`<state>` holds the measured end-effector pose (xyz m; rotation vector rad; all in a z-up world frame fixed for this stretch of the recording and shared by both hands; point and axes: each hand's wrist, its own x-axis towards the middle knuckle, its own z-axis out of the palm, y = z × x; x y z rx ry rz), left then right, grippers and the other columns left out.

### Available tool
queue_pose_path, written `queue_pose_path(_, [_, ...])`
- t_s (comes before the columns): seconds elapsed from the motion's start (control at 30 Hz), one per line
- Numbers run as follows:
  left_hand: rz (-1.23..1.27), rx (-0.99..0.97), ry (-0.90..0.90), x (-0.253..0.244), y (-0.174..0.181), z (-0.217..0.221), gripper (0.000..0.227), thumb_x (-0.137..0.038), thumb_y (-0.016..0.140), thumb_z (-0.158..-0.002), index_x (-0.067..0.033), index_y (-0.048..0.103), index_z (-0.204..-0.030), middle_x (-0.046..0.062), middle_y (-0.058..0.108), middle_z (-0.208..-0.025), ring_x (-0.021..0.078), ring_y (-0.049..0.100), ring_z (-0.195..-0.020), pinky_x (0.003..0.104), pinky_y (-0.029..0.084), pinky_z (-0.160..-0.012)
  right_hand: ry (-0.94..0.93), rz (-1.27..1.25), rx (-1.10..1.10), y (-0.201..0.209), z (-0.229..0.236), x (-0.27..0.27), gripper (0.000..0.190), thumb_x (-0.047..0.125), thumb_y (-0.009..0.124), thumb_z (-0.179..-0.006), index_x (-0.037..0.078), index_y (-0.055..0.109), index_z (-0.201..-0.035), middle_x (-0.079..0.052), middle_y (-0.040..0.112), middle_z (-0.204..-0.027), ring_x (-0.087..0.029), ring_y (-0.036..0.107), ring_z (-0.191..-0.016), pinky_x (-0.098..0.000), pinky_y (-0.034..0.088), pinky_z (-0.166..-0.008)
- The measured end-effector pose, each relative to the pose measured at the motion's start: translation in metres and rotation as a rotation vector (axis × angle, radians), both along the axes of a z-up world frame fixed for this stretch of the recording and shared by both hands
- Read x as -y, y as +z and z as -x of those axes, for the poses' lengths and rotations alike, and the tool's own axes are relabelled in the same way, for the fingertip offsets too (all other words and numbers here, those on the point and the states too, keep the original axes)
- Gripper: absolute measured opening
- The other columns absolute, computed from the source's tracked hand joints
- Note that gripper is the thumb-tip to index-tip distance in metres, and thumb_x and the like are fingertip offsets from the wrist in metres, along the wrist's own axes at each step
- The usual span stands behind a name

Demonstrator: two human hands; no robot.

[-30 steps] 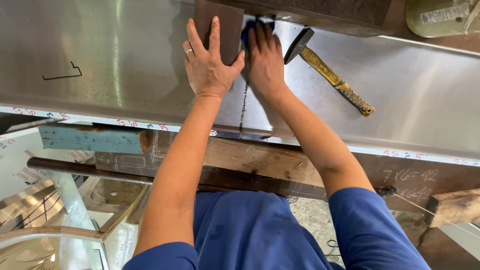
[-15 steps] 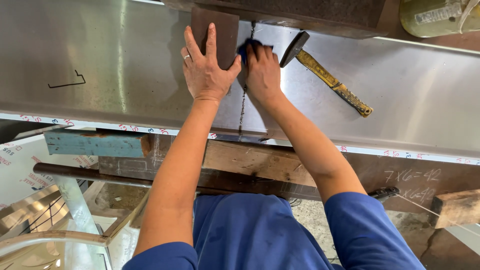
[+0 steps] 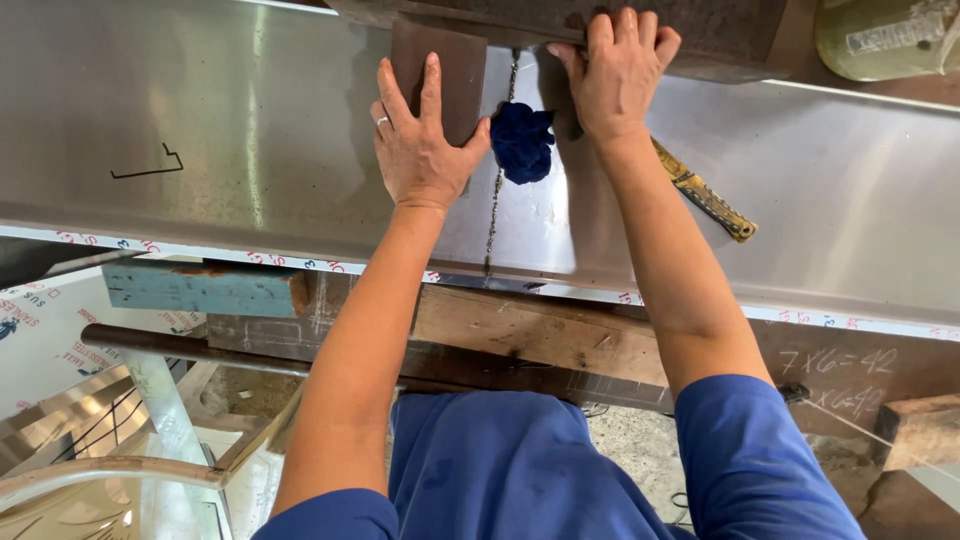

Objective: The person dips a welding rod into a can, then welds a seam along a stainless steel channel using an electrode holder, striking an arc that produces sparks. Afterwards they chip the weld with a hammer, wipe the area with a cloth, and reposition and align the metal pieces on the workbench.

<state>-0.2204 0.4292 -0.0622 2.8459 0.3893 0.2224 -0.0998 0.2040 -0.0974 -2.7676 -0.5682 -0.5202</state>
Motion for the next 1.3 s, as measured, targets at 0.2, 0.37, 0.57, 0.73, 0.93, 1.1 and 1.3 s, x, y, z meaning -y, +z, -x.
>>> queue_pose_path(0.2, [0.036, 0.032, -0.024, -0.001, -0.002, 0.002, 0.096, -0.059, 0.084, -0.082, -0.0288, 0.037, -0.160, 0.025, 0.025, -0.160, 0.0442, 0.049, -0.127, 0.054, 0.054, -0.095, 0.013, 0.021, 0.101, -0.005, -0.003, 0.000, 0.046, 0.053, 0.081, -0.091, 0.011, 0.065, -0.099, -0.006, 0.061, -0.106, -0.028, 0.051, -0.100, -0.0456, 0.034, -0.089])
queue_pose_path(0.37, [0.023, 0.027, -0.008, 0.000, 0.001, -0.001, 0.095, -0.059, 0.084, -0.081, -0.0288, 0.039, -0.159, 0.024, 0.025, -0.160, 0.0459, 0.049, -0.126, 0.054, 0.053, -0.095, 0.008, -0.086, 0.061, 0.015, 0.003, -0.005, 0.044, 0.044, 0.083, -0.089, 0.009, 0.067, -0.110, -0.012, 0.060, -0.114, -0.033, 0.050, -0.110, -0.0495, 0.034, -0.097])
queue_pose_path(0.57, [0.013, 0.016, -0.013, 0.000, -0.003, 0.001, 0.097, -0.060, 0.084, -0.080, -0.0283, 0.038, -0.159, 0.025, 0.024, -0.159, 0.0466, 0.049, -0.125, 0.055, 0.053, -0.095, 0.160, -0.259, -0.152, 0.026, 0.092, -0.038, 0.053, 0.012, 0.077, -0.092, 0.000, 0.057, -0.140, -0.025, 0.053, -0.141, -0.042, 0.047, -0.136, -0.0533, 0.037, -0.117])
queue_pose_path(0.73, [0.012, 0.012, -0.005, 0.000, 0.002, -0.003, 0.094, -0.058, 0.084, -0.082, -0.0279, 0.038, -0.159, 0.024, 0.024, -0.161, 0.0463, 0.049, -0.125, 0.055, 0.053, -0.095, 0.286, -0.112, -0.274, -0.025, 0.090, -0.050, 0.060, 0.009, 0.070, -0.086, -0.011, 0.053, -0.140, -0.030, 0.052, -0.146, -0.044, 0.048, -0.138, -0.0477, 0.039, -0.118])
queue_pose_path(0.93, [0.020, 0.021, -0.012, 0.001, 0.001, 0.003, 0.096, -0.057, 0.086, -0.079, -0.0277, 0.040, -0.157, 0.024, 0.025, -0.160, 0.0455, 0.049, -0.126, 0.055, 0.053, -0.096, 0.261, -0.167, -0.320, -0.033, 0.043, -0.058, 0.061, 0.008, 0.070, -0.085, -0.009, 0.055, -0.141, -0.027, 0.057, -0.137, -0.043, 0.052, -0.130, -0.0454, 0.044, -0.112])
queue_pose_path(1.1, [0.024, 0.016, -0.007, 0.000, 0.000, -0.001, 0.095, -0.057, 0.085, -0.080, -0.0275, 0.040, -0.159, 0.024, 0.026, -0.160, 0.0466, 0.049, -0.126, 0.054, 0.054, -0.095, 0.029, -0.131, -0.314, -0.013, 0.053, -0.060, 0.051, 0.014, 0.071, -0.090, -0.004, 0.060, -0.136, -0.022, 0.059, -0.125, -0.041, 0.054, -0.113, -0.0497, 0.046, -0.094])
queue_pose_path(1.3, [0.032, 0.004, 0.000, 0.000, 0.001, -0.003, 0.096, -0.059, 0.084, -0.081, -0.0283, 0.037, -0.159, 0.024, 0.025, -0.160, 0.0475, 0.048, -0.127, 0.055, 0.053, -0.095, -0.022, -0.169, -0.251, -0.055, 0.048, -0.070, 0.049, 0.012, 0.071, -0.083, -0.001, 0.063, -0.130, -0.022, 0.055, -0.129, -0.040, 0.052, -0.112, -0.0462, 0.048, -0.097])
